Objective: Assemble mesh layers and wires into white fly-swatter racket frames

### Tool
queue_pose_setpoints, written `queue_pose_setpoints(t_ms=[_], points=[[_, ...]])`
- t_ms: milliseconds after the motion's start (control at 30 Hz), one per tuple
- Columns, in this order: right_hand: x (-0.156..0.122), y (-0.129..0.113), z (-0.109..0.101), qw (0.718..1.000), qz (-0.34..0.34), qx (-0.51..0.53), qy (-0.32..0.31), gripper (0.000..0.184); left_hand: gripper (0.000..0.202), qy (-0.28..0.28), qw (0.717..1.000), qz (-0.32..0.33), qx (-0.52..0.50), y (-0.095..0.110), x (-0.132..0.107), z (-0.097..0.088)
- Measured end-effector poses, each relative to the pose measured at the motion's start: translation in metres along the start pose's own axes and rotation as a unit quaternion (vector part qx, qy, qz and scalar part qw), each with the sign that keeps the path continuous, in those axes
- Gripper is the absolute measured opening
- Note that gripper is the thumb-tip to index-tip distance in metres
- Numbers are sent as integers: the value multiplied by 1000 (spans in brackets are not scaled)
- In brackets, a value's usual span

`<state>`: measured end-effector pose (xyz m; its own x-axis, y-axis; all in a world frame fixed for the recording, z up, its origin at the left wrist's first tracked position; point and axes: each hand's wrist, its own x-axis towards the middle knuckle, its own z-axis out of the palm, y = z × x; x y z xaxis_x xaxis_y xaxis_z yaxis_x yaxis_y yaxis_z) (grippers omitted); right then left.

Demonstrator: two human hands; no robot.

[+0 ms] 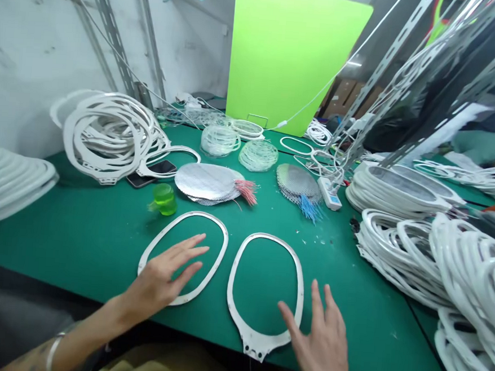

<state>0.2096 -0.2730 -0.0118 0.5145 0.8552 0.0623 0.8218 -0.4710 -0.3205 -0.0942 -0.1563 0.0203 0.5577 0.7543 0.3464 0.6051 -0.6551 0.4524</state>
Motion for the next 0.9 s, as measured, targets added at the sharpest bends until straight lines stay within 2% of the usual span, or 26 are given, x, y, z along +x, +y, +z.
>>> queue_pose_setpoints(t_ms=[100,133,200,267,333,400,533,633,733,767,833,900], points=[[-33,-3,24,995,-98,-19,10,101,58,-158,983,88,32,-28,-8,-20],[-40,-6,32,993,-114,-32,-2,103,62,-199,971,126,45,-34,-10,-19],[-45,-11,42,990,-125,-54,-38,103,58,-235,954,175,63,-38,-13,-7],[-41,-17,45,987,-124,-67,-71,101,54,-224,956,173,83,-32,-14,12],[-36,-20,42,985,-126,-72,-94,103,55,-188,965,144,112,-23,-17,29],[-33,-21,39,983,-126,-74,-109,105,57,-152,971,125,136,-14,-21,38],[-31,-21,39,984,-121,-81,-102,112,63,-110,971,139,162,-6,-23,35],[-27,-19,48,983,-117,-69,-124,118,65,-98,967,165,166,-6,-10,30],[-24,-20,61,984,-103,-70,-127,120,64,-88,962,203,158,-7,7,38],[-24,-21,63,986,-99,-76,-113,115,65,-79,961,214,154,-8,12,43],[-23,-25,61,989,-91,-75,-85,89,65,-64,960,226,153,-11,18,50],[-14,-27,46,993,-92,-31,-75,63,65,-51,956,238,162,-13,23,54]])
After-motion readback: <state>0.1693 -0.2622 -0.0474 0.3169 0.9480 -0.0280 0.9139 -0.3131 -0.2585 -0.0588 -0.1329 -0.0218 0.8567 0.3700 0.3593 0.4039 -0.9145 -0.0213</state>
